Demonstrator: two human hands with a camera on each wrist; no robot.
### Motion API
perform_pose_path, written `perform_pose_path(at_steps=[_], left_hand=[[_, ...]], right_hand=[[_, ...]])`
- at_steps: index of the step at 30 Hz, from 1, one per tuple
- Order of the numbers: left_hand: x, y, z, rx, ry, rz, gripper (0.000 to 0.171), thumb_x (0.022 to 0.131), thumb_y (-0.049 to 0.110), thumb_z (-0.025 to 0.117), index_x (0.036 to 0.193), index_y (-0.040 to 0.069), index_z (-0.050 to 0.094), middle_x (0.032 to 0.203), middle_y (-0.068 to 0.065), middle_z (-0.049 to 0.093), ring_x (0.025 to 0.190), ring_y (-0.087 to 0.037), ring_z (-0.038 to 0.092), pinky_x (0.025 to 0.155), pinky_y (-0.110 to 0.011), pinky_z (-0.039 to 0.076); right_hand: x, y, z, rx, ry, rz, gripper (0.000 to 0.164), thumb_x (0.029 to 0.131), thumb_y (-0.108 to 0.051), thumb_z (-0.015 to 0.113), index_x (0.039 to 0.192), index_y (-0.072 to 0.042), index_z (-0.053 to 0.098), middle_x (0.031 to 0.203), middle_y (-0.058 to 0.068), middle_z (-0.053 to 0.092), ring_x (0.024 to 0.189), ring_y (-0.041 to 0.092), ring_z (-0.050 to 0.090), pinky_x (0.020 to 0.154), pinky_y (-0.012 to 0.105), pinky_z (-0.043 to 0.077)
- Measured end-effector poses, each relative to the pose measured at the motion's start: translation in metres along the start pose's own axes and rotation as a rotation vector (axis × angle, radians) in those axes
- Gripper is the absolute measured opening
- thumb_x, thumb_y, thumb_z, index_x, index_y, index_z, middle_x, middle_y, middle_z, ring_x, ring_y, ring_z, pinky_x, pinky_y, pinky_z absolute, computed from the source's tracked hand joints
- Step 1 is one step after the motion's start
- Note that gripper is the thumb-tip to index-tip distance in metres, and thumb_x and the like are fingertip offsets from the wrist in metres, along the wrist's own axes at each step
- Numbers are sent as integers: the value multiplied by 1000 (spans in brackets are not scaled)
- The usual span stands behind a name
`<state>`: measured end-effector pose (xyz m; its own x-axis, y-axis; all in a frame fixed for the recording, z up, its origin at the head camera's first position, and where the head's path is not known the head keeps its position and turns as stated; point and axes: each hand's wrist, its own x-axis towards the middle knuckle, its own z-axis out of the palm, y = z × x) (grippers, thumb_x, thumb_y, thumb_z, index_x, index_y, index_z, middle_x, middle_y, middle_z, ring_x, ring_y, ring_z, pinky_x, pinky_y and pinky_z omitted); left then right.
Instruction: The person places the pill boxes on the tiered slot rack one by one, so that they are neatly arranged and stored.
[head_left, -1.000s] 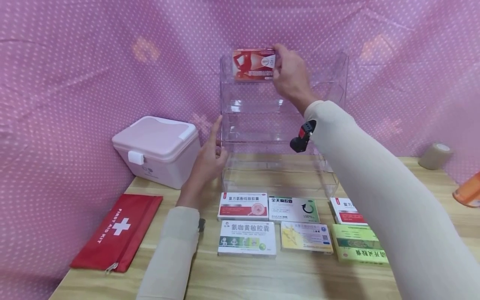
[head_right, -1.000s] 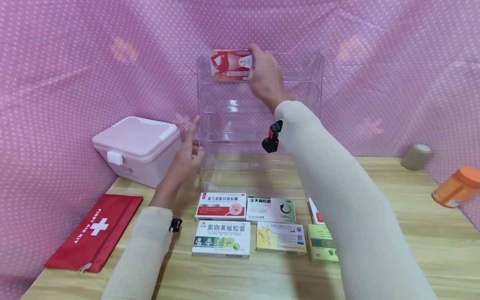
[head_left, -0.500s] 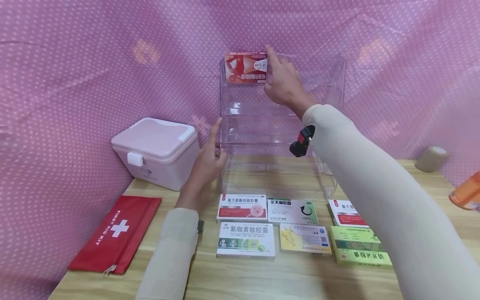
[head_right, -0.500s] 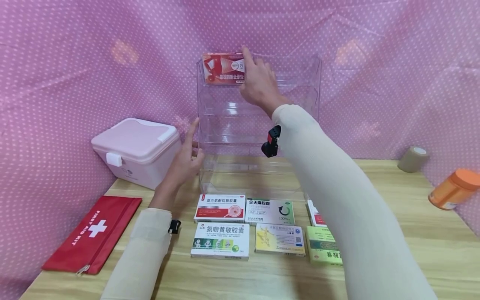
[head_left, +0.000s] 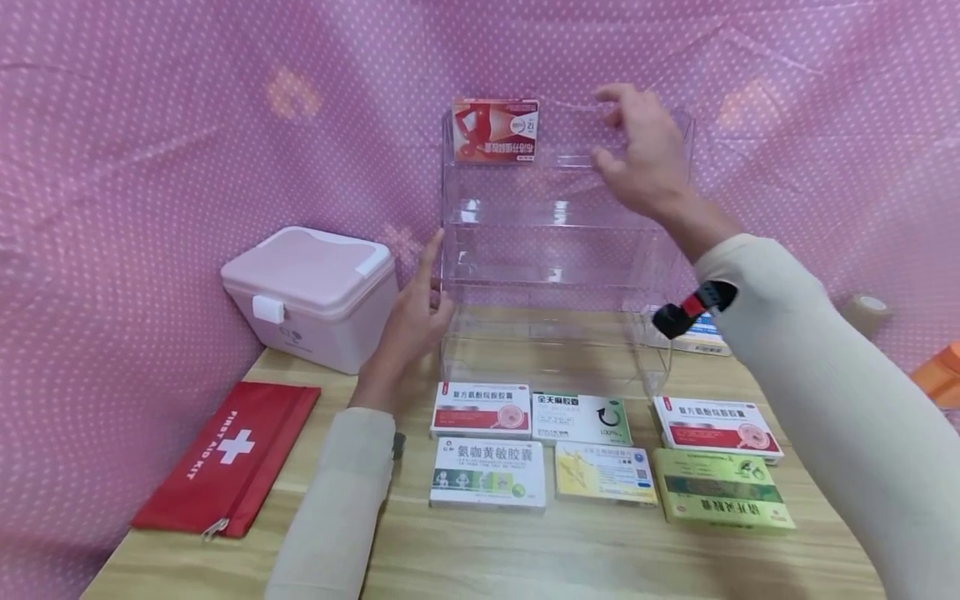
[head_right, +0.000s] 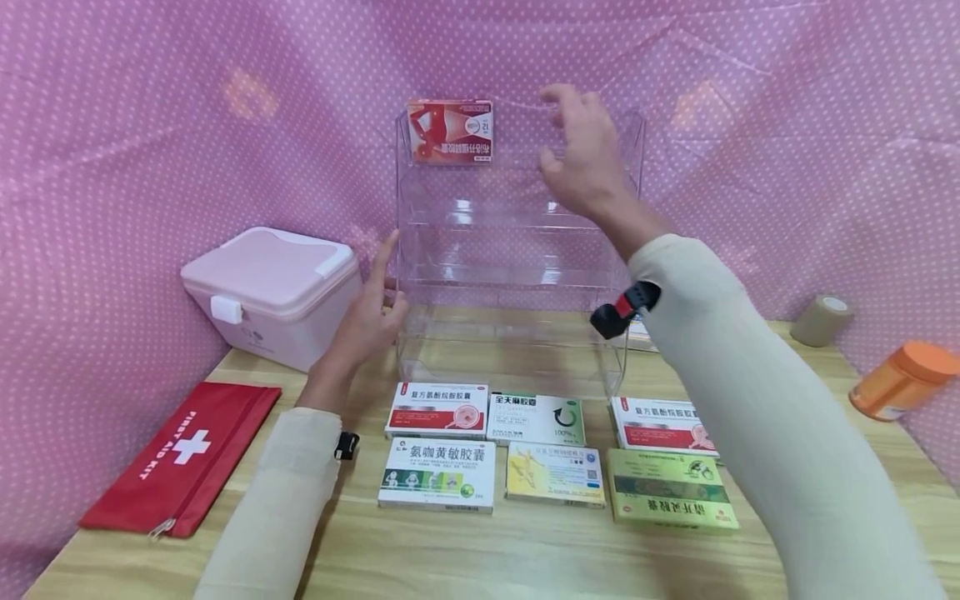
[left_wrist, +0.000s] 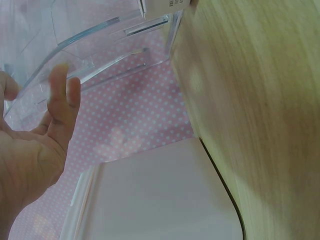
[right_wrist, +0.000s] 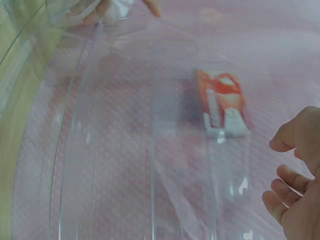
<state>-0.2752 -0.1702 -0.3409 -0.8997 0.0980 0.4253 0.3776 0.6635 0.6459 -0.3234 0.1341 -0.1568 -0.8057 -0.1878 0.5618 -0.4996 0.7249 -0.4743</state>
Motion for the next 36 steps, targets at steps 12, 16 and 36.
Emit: perform_pose_path(at_steps=[12,16,36], left_hand=[[1,-2,-1,-8,-16,-15,96,99,12,54,171,52,4,126,-21,69,103,-34,70,88,-54,60],[0,-2,0,-3,-21,-12,96,99,12,54,172,49,4,121,-20,70,100,-33,68,87,-53,59],[1,4,-2,-32,-25,-24,96,99,12,53,170,55,3,128,-20,68,103,-32,68,86,-53,59]], right_hand=[[-78,97,-43,208,135,293,40,101,-12,64,140,-22,60,115,-21,53,111,-1,52,107,21,47],[-112,145,-35,210,111,364,29,103,-10,63,127,-25,62,108,-22,55,103,-3,53,95,8,47],[-208,258,1,315,-381,761,79,113,-44,48,172,-5,15,163,25,38,113,9,51,83,16,51]])
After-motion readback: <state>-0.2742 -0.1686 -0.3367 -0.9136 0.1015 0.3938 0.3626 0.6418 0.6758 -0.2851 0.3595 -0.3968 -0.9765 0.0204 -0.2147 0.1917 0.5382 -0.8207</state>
